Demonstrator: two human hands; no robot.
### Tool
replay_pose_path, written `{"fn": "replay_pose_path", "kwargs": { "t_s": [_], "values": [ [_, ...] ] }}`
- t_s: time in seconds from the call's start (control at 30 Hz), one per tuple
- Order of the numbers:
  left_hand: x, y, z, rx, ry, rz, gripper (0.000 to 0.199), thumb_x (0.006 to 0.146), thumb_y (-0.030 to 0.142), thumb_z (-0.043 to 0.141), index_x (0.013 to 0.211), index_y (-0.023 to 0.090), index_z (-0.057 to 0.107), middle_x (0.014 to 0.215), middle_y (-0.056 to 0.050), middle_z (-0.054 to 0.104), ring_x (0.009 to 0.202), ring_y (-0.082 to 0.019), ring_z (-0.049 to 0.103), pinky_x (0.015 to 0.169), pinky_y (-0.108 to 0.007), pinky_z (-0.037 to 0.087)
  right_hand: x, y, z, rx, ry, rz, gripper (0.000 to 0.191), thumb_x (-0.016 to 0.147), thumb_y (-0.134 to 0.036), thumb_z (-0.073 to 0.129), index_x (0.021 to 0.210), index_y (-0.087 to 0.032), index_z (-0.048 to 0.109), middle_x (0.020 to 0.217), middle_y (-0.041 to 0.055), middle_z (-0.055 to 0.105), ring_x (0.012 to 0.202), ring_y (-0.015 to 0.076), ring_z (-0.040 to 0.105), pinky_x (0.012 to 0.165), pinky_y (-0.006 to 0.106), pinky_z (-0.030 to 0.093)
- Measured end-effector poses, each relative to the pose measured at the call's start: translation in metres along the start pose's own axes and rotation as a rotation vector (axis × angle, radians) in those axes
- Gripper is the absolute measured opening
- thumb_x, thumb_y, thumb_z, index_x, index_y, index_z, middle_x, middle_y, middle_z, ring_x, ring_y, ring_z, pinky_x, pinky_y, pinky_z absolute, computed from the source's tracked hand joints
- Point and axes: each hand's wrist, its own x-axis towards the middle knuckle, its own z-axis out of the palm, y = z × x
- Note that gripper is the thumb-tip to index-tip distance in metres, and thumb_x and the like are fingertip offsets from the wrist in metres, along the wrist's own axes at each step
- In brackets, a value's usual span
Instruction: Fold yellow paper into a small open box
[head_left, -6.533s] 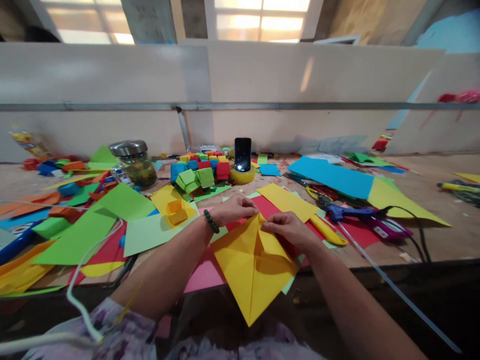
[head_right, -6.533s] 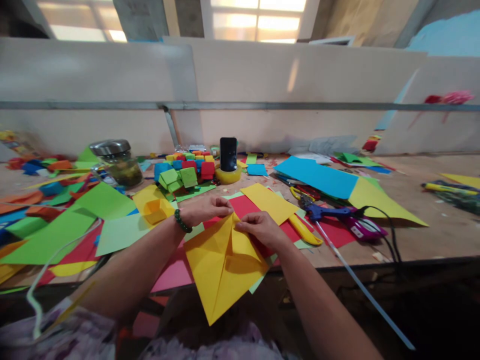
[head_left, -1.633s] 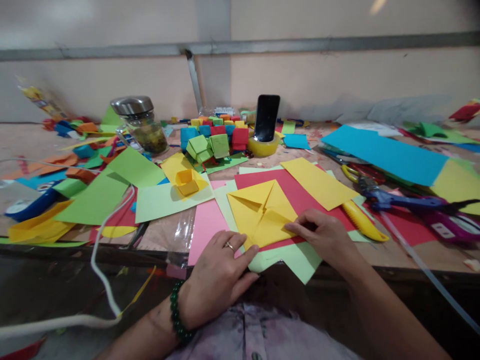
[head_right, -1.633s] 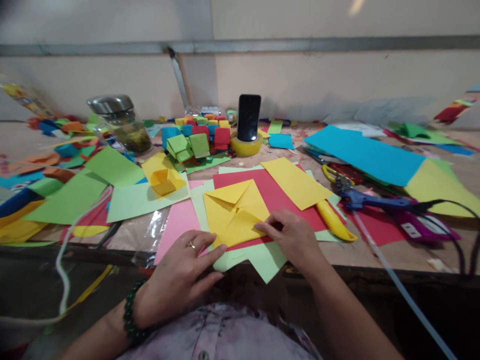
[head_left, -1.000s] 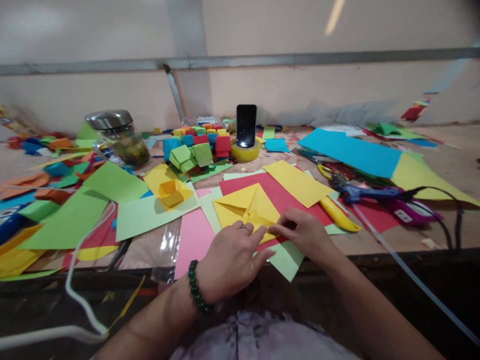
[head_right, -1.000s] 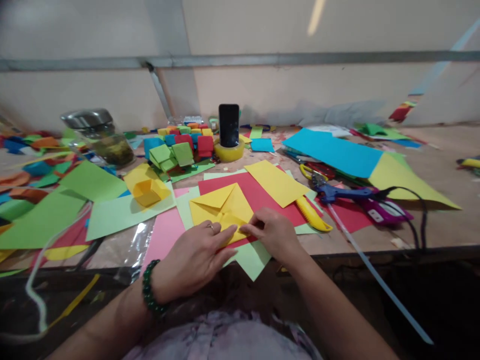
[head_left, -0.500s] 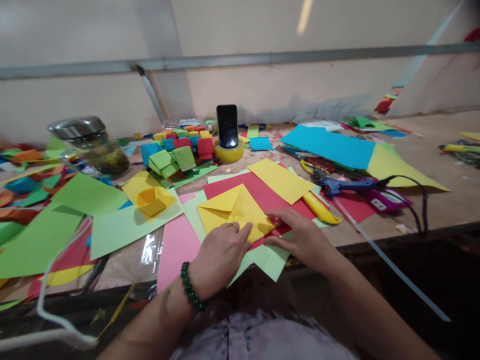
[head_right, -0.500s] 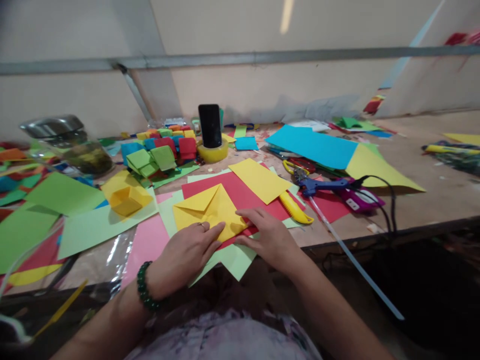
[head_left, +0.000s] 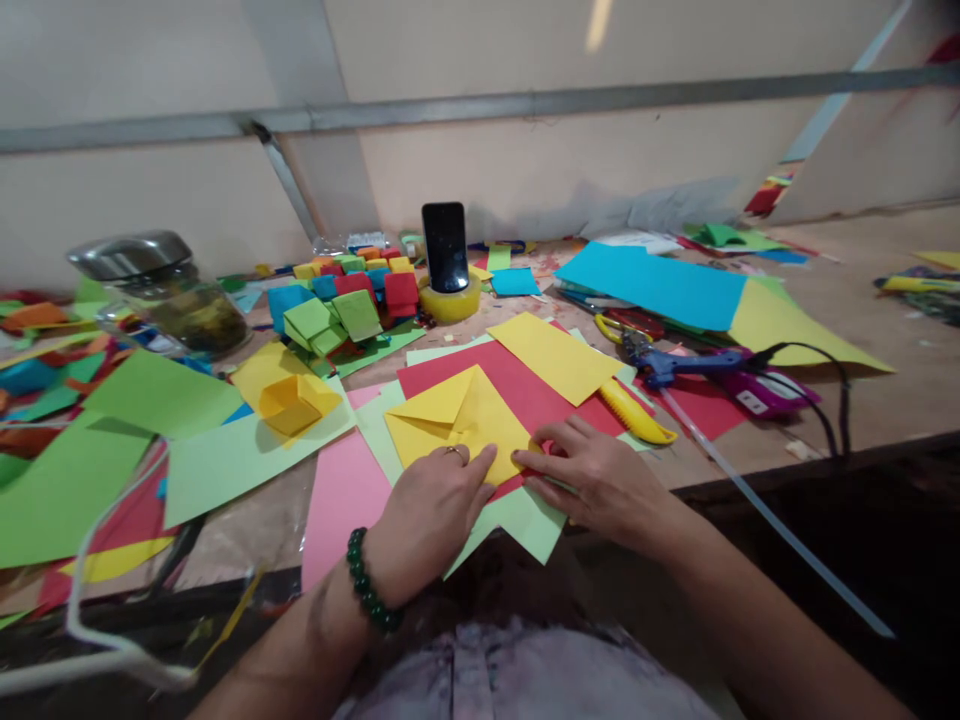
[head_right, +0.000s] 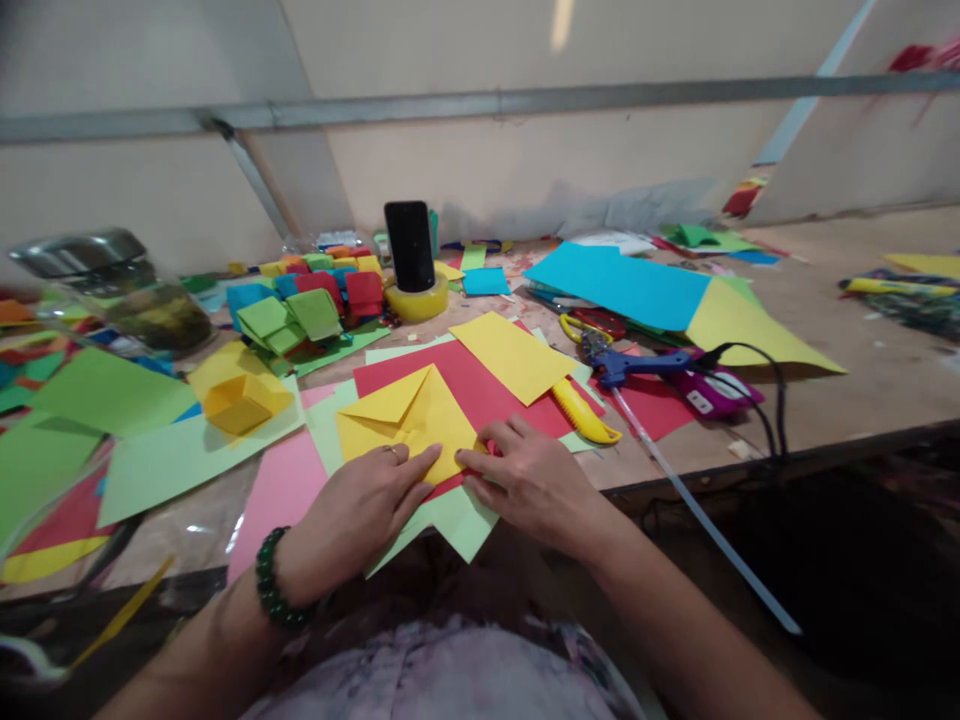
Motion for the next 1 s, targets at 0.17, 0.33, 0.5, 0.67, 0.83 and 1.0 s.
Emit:
{"fn": "replay_pose_path", "kwargs": {
  "t_s": [0.17,0.33,0.5,0.67,0.83,1.0],
  "values": [
    [0.000,-0.002,-0.002,-0.008,-0.017,-0.001,0.038,0.099,0.034,0.036,0.132,0.019,0.049,0.092,-0.008,0.063,0.085,-0.024,0.062,0.071,-0.036,0.051,-0.013,0.001,-0.001,-0.048,0.060,0.019,0.024,0.095,-0.027,0.051,0.104,-0.022,0.072,0.097,0.0099,0.067,0.081,0.0197,0.058,0.063,0.029,0.046],
    [-0.003,0.004,-0.005,0.032,-0.005,-0.005,0.043,0.098,0.040,0.037,0.133,0.016,0.048,0.102,-0.012,0.062,0.094,-0.027,0.060,0.077,-0.039,0.050,-0.018,-0.001,-0.005,-0.089,0.073,0.059,0.022,0.093,-0.028,0.054,0.103,-0.021,0.072,0.103,0.0100,0.069,0.086,0.0214,0.058,0.068,0.031,0.048],
    [-0.005,0.019,0.000,0.103,0.079,0.061,0.079,0.082,0.072,0.043,0.139,0.017,0.043,0.112,-0.016,0.058,0.103,-0.031,0.054,0.081,-0.043,0.047,-0.010,-0.005,-0.006,-0.190,0.034,-0.001,0.023,0.093,-0.031,0.053,0.099,-0.020,0.073,0.097,0.0091,0.071,0.081,0.0219,0.059,0.070,0.034,0.047],
    [-0.013,0.022,0.001,0.107,0.081,0.086,0.074,0.082,0.073,0.038,0.131,0.020,0.050,0.110,-0.014,0.060,0.099,-0.030,0.053,0.078,-0.043,0.044,-0.009,-0.005,-0.007,-0.180,-0.047,0.064,0.026,0.095,-0.029,0.049,0.100,-0.022,0.073,0.098,0.0074,0.071,0.081,0.0202,0.059,0.064,0.031,0.045],
    [-0.039,0.011,-0.006,0.110,0.044,0.069,0.067,0.084,0.068,0.044,0.123,0.015,0.055,0.110,-0.012,0.063,0.099,-0.030,0.053,0.084,-0.045,0.040,-0.009,-0.003,-0.009,-0.147,-0.054,0.087,0.027,0.096,-0.029,0.047,0.100,-0.022,0.074,0.102,0.0081,0.071,0.084,0.0208,0.060,0.068,0.032,0.047],
    [-0.059,0.001,-0.007,0.085,0.071,0.089,0.063,0.088,0.065,0.039,0.123,0.015,0.054,0.118,-0.011,0.062,0.106,-0.029,0.051,0.090,-0.044,0.037,0.008,-0.015,-0.010,-0.120,-0.064,0.123,0.030,0.094,-0.033,0.051,0.080,-0.016,0.071,0.090,0.0114,0.069,0.086,0.0232,0.058,0.075,0.035,0.047]
  ]
}}
